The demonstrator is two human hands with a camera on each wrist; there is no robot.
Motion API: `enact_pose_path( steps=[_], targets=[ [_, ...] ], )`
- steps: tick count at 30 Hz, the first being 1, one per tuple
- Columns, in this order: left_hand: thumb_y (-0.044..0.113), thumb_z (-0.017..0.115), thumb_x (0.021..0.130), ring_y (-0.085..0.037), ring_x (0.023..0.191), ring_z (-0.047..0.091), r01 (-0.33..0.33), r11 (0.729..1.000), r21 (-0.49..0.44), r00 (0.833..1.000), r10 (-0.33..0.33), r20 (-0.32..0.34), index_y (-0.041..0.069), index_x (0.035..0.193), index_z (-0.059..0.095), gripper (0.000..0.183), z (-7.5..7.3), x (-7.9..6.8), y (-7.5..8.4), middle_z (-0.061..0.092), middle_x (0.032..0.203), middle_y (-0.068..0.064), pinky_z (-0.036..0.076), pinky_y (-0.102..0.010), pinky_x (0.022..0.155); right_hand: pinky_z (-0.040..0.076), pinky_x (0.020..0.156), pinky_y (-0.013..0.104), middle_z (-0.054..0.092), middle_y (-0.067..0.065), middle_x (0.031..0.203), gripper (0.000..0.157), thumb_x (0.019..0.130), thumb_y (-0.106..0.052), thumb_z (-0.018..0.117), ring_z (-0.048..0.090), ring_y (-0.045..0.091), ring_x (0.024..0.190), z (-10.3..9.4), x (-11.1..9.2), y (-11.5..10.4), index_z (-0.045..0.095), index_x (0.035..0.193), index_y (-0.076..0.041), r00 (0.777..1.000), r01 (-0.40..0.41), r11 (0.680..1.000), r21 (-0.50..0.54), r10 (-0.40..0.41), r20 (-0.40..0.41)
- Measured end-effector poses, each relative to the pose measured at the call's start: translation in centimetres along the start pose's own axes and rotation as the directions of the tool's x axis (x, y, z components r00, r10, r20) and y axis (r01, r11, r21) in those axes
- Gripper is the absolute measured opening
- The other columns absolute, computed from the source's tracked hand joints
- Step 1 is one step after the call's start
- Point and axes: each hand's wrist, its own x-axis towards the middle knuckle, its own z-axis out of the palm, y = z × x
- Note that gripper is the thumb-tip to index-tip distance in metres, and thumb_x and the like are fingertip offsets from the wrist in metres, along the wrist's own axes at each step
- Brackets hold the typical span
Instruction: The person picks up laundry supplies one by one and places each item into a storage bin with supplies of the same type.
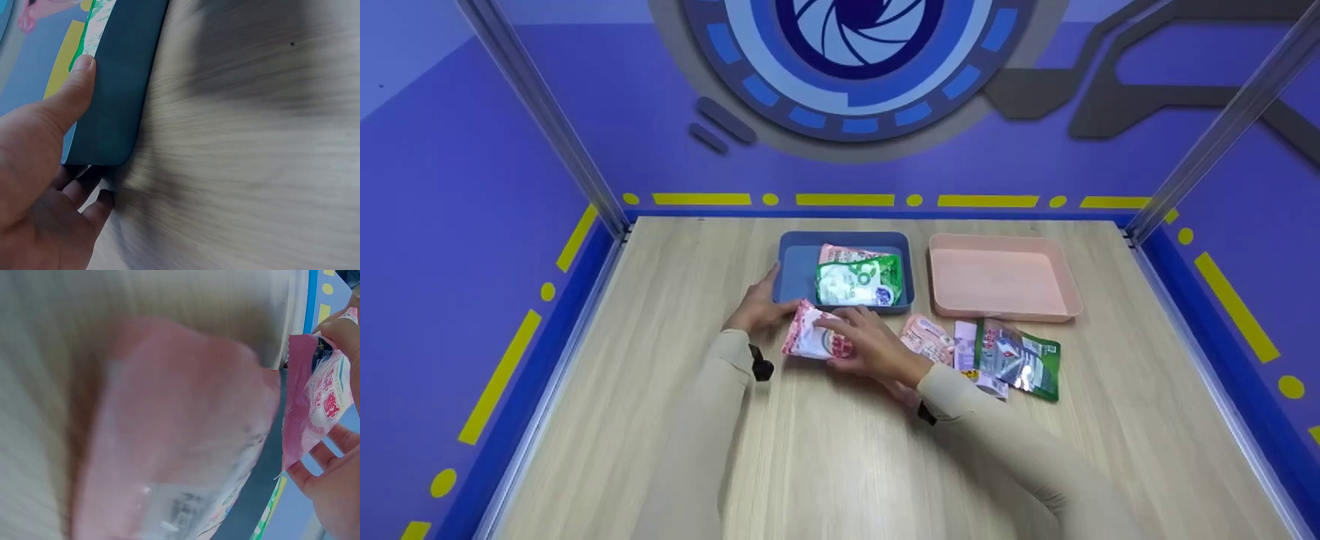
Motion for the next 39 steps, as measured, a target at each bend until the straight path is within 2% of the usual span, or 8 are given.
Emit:
enact_pose_path(
  steps=[9, 17, 27, 31, 39],
  targets=[
    [0.048, 0.076, 0.092, -0.038, 0.155, 0.018, 0.022, 1.000, -0.020, 1.000, -0.022, -0.009, 0.022, 0.167, 0.003, 0.108, 0.1, -0.1, 0.1, 0.015, 0.170, -0.017, 0.019, -0.057, 0.123, 0.045, 0.103, 0.045, 0.055, 0.009, 0.144, 0.070, 0.089, -0.038, 0.081, 0.052, 0.026, 0.124, -0.6, 0.1, 0.2, 0.051, 0.152, -0.026, 1.000, -0.019, 0.999, -0.028, 0.019, -0.009],
    [0.050, 0.076, 0.090, -0.039, 0.153, 0.023, -0.034, 0.999, 0.022, 0.999, 0.034, -0.012, 0.014, 0.167, 0.003, 0.112, 0.0, -0.1, -0.1, 0.019, 0.168, -0.021, 0.021, -0.055, 0.123, 0.047, 0.101, 0.048, 0.059, 0.011, 0.139, 0.070, 0.086, -0.036, 0.083, 0.054, 0.029, 0.122, -0.7, -0.1, 0.4, 0.054, 0.148, -0.023, 0.999, 0.010, 0.998, -0.056, -0.012, -0.032],
    [0.057, 0.076, 0.086, -0.040, 0.154, 0.018, -0.011, 1.000, 0.025, 1.000, 0.011, -0.005, 0.015, 0.167, 0.002, 0.118, 0.0, -0.1, -0.1, 0.014, 0.170, -0.021, 0.018, -0.055, 0.124, 0.045, 0.106, 0.046, 0.056, 0.007, 0.144, 0.072, 0.088, -0.040, 0.080, 0.051, 0.026, 0.127, -1.2, -0.5, 0.7, 0.049, 0.152, -0.028, 0.999, -0.029, 0.998, -0.056, 0.030, 0.021],
    [0.056, 0.076, 0.087, -0.039, 0.155, 0.018, -0.006, 1.000, 0.020, 1.000, 0.006, -0.005, 0.016, 0.167, 0.002, 0.117, 0.0, -0.2, -0.1, 0.014, 0.170, -0.021, 0.018, -0.054, 0.125, 0.045, 0.105, 0.047, 0.056, 0.007, 0.144, 0.073, 0.087, -0.037, 0.082, 0.051, 0.026, 0.127, -1.6, -0.6, 0.8, 0.050, 0.152, -0.027, 0.999, -0.026, 0.999, -0.042, 0.026, 0.019],
    [0.043, 0.075, 0.094, -0.040, 0.154, 0.018, -0.011, 1.000, 0.023, 1.000, 0.011, -0.009, 0.014, 0.167, 0.001, 0.108, 0.1, -0.1, -0.1, 0.014, 0.169, -0.023, 0.017, -0.054, 0.125, 0.046, 0.105, 0.049, 0.055, 0.006, 0.144, 0.070, 0.090, -0.038, 0.080, 0.050, 0.026, 0.128, -2.3, -0.9, 0.8, 0.050, 0.152, -0.029, 0.998, -0.053, 0.998, -0.027, 0.054, 0.037]
  ],
)
